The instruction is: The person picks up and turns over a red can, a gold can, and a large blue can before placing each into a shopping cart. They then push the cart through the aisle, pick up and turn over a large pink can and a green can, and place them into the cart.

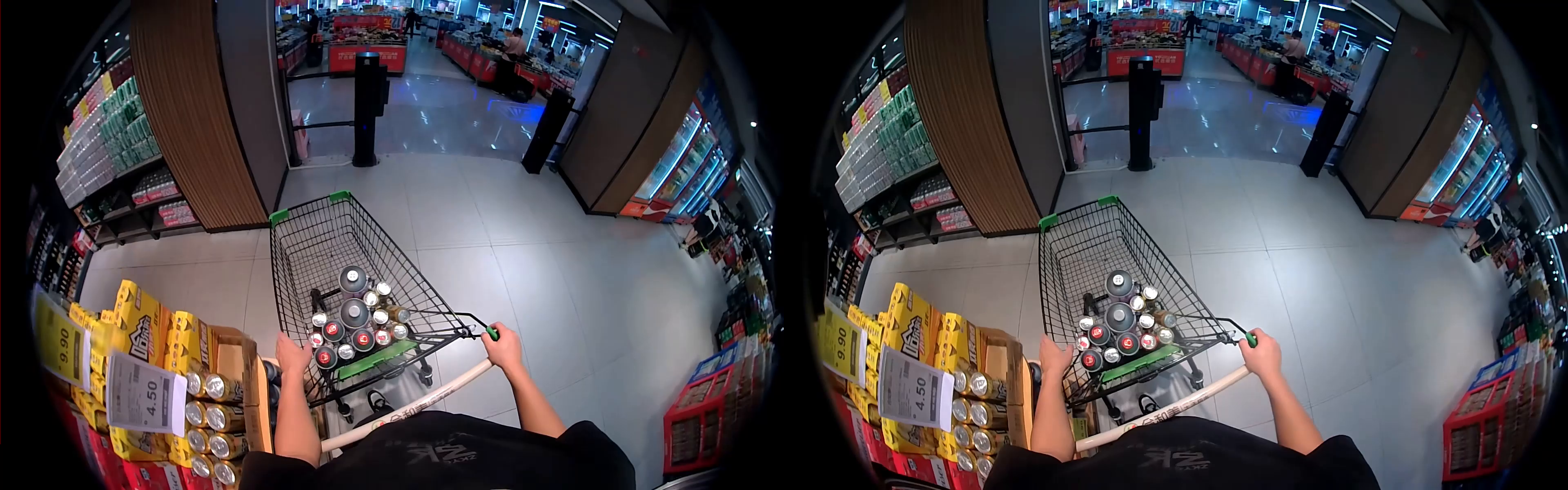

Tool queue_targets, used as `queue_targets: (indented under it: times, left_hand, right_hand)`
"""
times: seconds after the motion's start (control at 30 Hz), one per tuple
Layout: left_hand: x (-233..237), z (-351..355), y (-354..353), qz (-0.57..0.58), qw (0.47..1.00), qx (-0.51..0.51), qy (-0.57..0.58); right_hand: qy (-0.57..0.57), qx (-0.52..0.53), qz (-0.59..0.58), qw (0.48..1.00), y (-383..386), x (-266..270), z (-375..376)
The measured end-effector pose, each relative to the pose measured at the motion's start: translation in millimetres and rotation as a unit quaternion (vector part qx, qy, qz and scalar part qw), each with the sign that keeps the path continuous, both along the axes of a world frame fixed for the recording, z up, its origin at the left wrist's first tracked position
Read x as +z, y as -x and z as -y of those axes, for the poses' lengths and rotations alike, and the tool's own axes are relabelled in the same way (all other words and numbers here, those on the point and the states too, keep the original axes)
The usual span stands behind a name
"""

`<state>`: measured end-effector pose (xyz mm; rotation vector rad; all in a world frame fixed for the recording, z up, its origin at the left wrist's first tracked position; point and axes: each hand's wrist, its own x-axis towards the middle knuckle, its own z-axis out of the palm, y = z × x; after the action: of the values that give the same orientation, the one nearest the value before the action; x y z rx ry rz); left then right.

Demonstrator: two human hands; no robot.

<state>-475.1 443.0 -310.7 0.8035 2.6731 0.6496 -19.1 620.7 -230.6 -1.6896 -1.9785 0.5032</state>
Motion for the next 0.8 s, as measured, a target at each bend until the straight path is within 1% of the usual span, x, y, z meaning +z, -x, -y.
queue_targets:
  times: [0.03,0.07,0.17,0.2,0.3,0.4,0.6,0.77,0.8]
  left_hand:
    - [0,-10,7,-0.054,0.997,-0.029,-0.053]
    - [1,-21,14,-0.027,0.993,-0.039,-0.11]
    - [-10,-48,32,-0.122,0.987,-0.092,-0.057]
    - [-8,-56,40,-0.072,0.993,-0.086,-0.029]
    - [-1,-74,60,-0.062,0.99,-0.107,0.064]
    - [3,-93,83,-0.03,0.994,-0.091,0.06]
    - [-6,-123,131,-0.034,0.992,-0.069,0.096]
    - [-3,-134,157,-0.033,0.989,-0.039,0.141]
    - [-10,-137,164,-0.032,0.985,-0.029,0.166]
  right_hand:
    - [-0.001,0.006,-0.001,1.0,10,-1,-11]
    - [0.004,0.009,0.008,1.0,20,-2,-24]
    - [0.014,0.021,0.029,0.999,44,6,-59]
    - [0.012,0.029,0.028,0.999,56,8,-70]
    - [0.009,0.047,0.027,0.999,90,10,-102]
    - [0.01,0.062,0.04,0.997,119,14,-136]
    - [0.016,0.096,0.038,0.995,183,14,-202]
    - [0.009,0.151,0.031,0.988,235,8,-256]
    - [0.017,0.176,0.046,0.983,245,8,-268]
